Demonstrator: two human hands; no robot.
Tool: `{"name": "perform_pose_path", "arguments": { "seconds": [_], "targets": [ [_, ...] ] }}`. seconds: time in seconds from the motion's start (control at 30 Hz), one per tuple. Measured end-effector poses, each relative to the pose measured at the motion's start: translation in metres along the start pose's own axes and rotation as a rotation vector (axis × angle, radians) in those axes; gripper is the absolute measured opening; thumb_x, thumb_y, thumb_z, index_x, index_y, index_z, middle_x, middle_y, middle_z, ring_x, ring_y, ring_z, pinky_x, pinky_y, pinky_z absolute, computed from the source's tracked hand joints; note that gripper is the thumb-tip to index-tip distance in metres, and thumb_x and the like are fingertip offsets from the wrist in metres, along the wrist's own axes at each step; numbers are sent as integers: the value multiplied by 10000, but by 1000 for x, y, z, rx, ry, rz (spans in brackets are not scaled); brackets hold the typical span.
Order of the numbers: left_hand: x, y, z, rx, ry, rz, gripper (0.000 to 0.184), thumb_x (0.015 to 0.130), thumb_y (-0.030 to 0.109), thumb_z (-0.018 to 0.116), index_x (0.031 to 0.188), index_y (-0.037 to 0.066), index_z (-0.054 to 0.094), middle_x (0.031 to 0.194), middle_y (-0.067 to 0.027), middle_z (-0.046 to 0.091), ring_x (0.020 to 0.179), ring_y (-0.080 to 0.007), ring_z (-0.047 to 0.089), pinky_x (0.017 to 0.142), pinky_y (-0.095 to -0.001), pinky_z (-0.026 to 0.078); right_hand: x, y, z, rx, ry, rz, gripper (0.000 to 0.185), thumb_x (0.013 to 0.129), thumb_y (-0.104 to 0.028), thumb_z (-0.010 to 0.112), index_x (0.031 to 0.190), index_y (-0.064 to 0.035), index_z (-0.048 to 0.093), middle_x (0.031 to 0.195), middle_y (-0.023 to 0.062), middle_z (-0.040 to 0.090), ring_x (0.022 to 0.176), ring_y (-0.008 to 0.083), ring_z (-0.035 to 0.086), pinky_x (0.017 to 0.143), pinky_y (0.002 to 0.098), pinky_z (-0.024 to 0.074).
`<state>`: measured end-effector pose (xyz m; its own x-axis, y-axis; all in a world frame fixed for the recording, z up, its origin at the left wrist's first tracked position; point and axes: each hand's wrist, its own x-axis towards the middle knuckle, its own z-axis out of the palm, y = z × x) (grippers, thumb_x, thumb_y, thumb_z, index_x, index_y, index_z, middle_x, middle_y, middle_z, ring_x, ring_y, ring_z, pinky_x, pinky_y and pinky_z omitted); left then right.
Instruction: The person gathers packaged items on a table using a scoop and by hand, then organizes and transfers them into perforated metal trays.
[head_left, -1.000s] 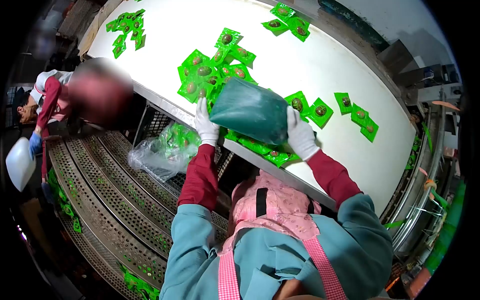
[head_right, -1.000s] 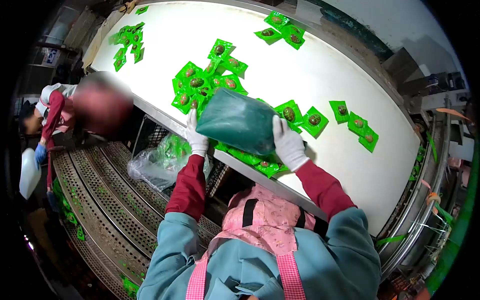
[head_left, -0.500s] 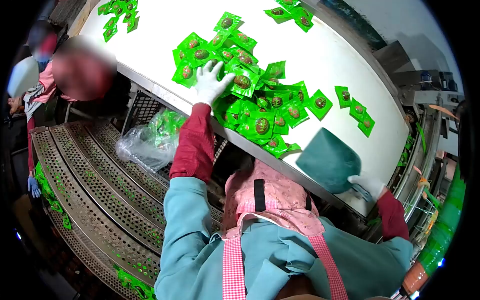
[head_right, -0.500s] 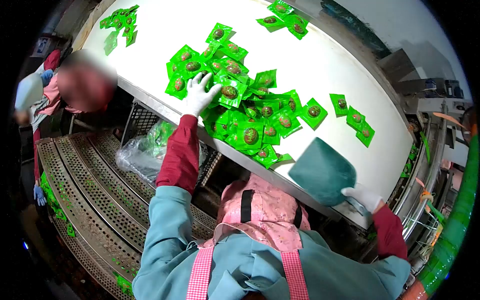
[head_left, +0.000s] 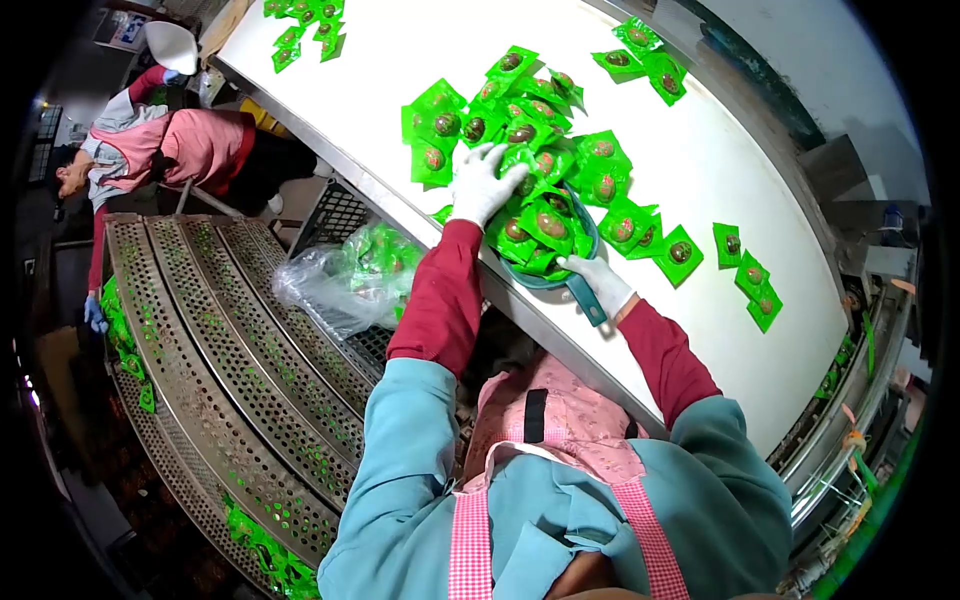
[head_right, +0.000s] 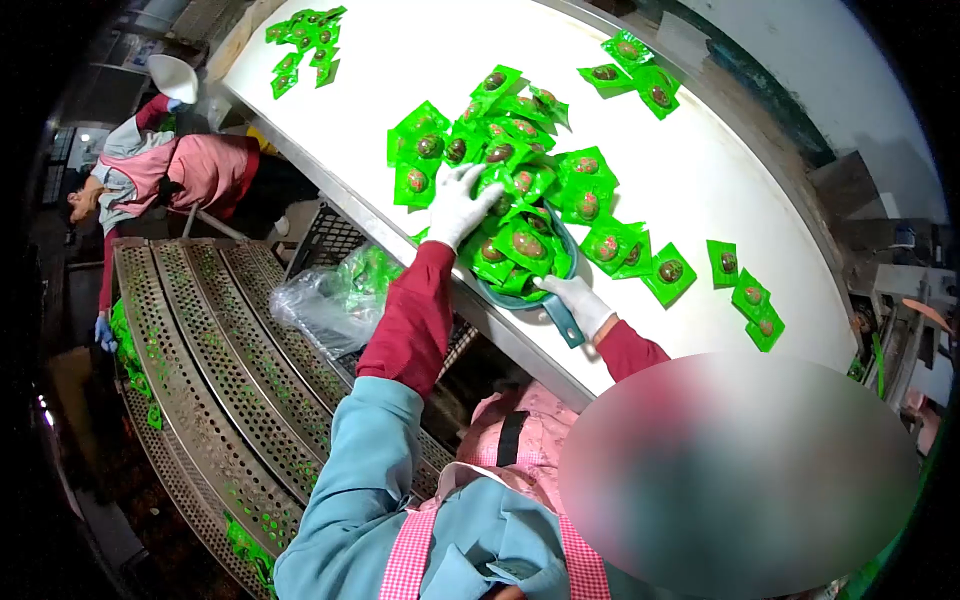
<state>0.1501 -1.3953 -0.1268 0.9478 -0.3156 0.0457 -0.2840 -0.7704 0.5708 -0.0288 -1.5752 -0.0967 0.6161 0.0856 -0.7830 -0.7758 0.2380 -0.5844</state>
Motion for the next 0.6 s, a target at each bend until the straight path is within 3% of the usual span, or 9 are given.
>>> {"name": "perform_pose_path", "arguments": {
  "seconds": [0.07, 0.13, 0.27, 0.33, 0.4, 0.47, 0.5, 0.6],
  "targets": [
    [-7, 9, -3, -29, 3, 61, 631, 798, 544, 636, 1256, 114, 581, 1304, -183, 518, 1204, -358, 485, 1025, -428, 389, -6, 9, -5, 32, 5, -39, 318, 858, -370, 659, 969, -80, 592, 624, 50, 627, 417, 126, 558, 305, 262, 424],
    [-16, 22, -8, -65, -50, 65, 643, 795, 537, 640, 1259, 98, 568, 1290, -197, 525, 1199, -367, 491, 1022, -433, 394, -30, 5, -8, 95, -52, -52, 259, 860, -277, 681, 984, -56, 626, 702, 60, 660, 494, 120, 607, 415, 233, 482],
    [-29, 53, -19, -42, -48, 66, 667, 793, 542, 627, 1283, 98, 543, 1276, -188, 536, 1195, -358, 497, 1004, -435, 412, -53, 19, -14, 132, 1, -239, 240, 878, -247, 655, 999, -44, 614, 794, 37, 656, 516, 106, 611, 436, 209, 479],
    [-32, 72, -41, -115, -52, 76, 639, 789, 524, 627, 1276, 116, 557, 1260, -176, 551, 1174, -349, 512, 988, -434, 423, -71, 11, -7, 144, 57, -237, 164, 880, -209, 651, 946, -66, 603, 737, 19, 624, 508, 103, 602, 439, 207, 473],
    [-29, 80, -59, -205, 2, 171, 636, 789, 490, 632, 1249, 57, 563, 1239, -190, 570, 1174, -344, 521, 995, -425, 419, -79, 6, -7, 124, 64, -249, 121, 883, -193, 644, 897, -88, 586, 681, 11, 598, 485, 107, 587, 426, 214, 466],
    [-29, 88, -79, -162, 108, 171, 670, 739, 579, 605, 1241, 135, 582, 1229, -130, 589, 1137, -321, 546, 958, -442, 440, -94, -9, 8, 77, 88, -349, 108, 891, -189, 631, 878, -100, 572, 640, 7, 576, 465, 112, 572, 401, 220, 452],
    [-34, 97, -106, -202, 89, 179, 651, 745, 504, 641, 1225, 68, 588, 1223, -171, 586, 1152, -338, 534, 985, -426, 422, -98, -13, 12, 70, 91, -347, 109, 897, -188, 622, 889, -96, 564, 641, 8, 569, 465, 113, 570, 392, 221, 450],
    [-48, 110, -158, -94, 189, 157, 703, 692, 609, 621, 1227, 154, 594, 1213, -143, 582, 1105, -330, 561, 857, -501, 463, -98, -20, 14, 10, 78, -425, 113, 913, -191, 598, 930, -93, 544, 644, 18, 551, 471, 116, 566, 387, 221, 458]
  ]
}}
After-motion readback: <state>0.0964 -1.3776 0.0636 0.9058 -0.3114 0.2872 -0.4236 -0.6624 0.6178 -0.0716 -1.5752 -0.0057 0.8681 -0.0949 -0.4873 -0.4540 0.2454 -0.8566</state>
